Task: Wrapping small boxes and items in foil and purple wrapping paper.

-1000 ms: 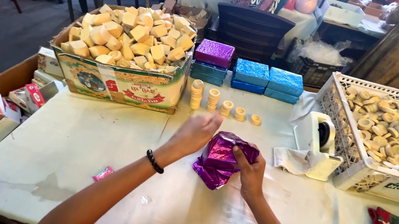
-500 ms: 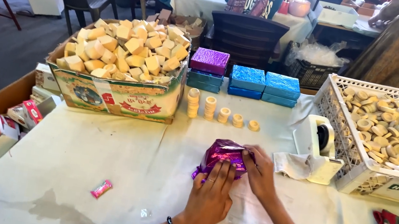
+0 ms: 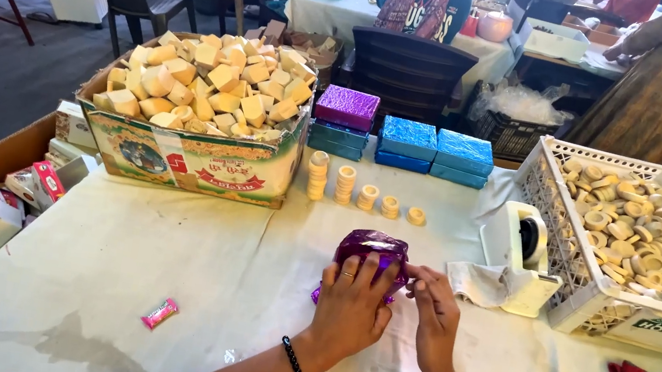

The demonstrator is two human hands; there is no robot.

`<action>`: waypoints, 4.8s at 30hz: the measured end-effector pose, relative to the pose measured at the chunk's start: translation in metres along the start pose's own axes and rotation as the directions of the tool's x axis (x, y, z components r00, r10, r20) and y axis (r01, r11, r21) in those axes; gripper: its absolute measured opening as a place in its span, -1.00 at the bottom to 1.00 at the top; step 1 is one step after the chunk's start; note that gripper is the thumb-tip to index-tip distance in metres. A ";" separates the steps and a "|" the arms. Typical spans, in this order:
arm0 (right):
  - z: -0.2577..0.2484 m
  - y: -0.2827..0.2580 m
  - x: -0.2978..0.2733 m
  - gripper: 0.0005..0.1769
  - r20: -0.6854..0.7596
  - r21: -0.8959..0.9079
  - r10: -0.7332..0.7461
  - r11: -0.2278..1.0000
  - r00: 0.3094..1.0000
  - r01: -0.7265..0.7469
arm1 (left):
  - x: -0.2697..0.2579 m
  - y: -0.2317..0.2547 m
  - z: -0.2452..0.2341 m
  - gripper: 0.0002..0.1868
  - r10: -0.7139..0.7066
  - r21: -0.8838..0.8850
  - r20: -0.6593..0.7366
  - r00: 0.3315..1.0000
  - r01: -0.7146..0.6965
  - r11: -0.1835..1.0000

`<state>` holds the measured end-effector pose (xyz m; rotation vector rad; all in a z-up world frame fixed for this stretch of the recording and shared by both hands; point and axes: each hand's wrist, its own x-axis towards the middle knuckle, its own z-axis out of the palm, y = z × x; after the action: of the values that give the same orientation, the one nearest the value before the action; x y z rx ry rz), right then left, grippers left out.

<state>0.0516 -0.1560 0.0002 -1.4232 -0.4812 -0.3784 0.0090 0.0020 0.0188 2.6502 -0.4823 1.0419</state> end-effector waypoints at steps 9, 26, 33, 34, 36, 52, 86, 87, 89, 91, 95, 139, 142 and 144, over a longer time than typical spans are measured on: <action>0.002 0.002 0.000 -0.57 0.203 -0.333 -0.232 0.897 0.951 0.290 | 0.022 0.004 -0.035 -0.20 -0.113 -0.124 0.052 0.992 0.118 0.985; -0.008 -0.002 0.013 -0.31 0.417 -0.661 -0.290 0.554 0.862 0.506 | 0.167 -0.070 0.035 -0.48 -0.257 0.136 0.764 0.592 0.242 0.961; -0.001 0.024 0.073 -0.50 0.133 -0.051 0.268 0.963 0.954 -0.263 | 0.156 -0.084 0.045 -0.66 -0.143 -0.075 0.733 0.665 0.289 0.954; -0.001 0.033 0.078 -0.53 0.243 0.065 0.348 0.925 0.905 -0.373 | 0.159 -0.086 0.046 -0.66 -0.143 -0.073 0.689 0.711 0.265 0.961; -0.001 0.044 0.086 -0.55 0.357 0.163 0.402 0.862 0.843 -0.480 | 0.167 -0.086 0.041 -0.67 -0.138 -0.075 0.639 0.757 0.240 0.968; -0.002 0.062 0.087 -0.71 0.363 0.204 0.528 0.759 0.768 -0.618 | 0.176 -0.085 0.030 -0.84 0.025 -0.037 0.583 0.812 -0.004 0.999; 0.006 0.021 0.090 -0.28 0.386 0.116 0.238 0.946 0.891 -0.303 | 0.053 -0.093 0.013 -0.52 -0.505 -0.628 0.238 0.830 0.528 0.572; 0.007 0.022 0.090 -0.28 0.383 0.120 0.235 0.946 0.893 -0.301 | 0.052 -0.090 0.014 -0.52 -0.501 -0.627 0.238 0.832 0.526 0.575; 0.008 0.022 0.090 -0.07 0.376 0.246 0.394 0.830 0.838 -0.501 | 0.050 -0.085 0.018 -0.47 -0.463 -0.776 0.450 0.764 0.591 0.221; 0.005 0.029 0.091 -0.10 0.409 0.260 0.432 0.789 0.804 -0.556 | 0.051 -0.079 0.017 -0.51 -0.475 -0.783 0.439 0.763 0.584 0.214; -0.001 0.042 0.093 -0.19 0.494 0.290 0.446 0.724 0.746 -0.625 | 0.053 -0.072 0.024 -0.65 -0.547 -0.805 0.391 0.740 0.564 0.187; 0.014 0.050 0.093 -0.65 0.333 0.265 0.591 0.690 0.735 -0.674 | 0.043 -0.068 -0.026 -0.92 -0.205 -0.253 -0.095 0.974 0.176 0.951; 0.010 0.054 0.093 -0.67 0.337 0.248 0.603 0.684 0.723 -0.686 | 0.044 -0.085 -0.017 -0.87 -0.305 -0.459 0.020 0.952 0.280 0.843; 0.008 0.053 0.094 -0.69 0.334 0.250 0.610 0.677 0.718 -0.692 | 0.050 -0.095 -0.015 -0.81 -0.368 -0.550 0.115 0.923 0.368 0.750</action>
<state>0.1584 -0.1382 0.0062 -1.1808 -0.1681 0.4544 0.0716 0.0835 0.0534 2.0874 -0.2004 0.6445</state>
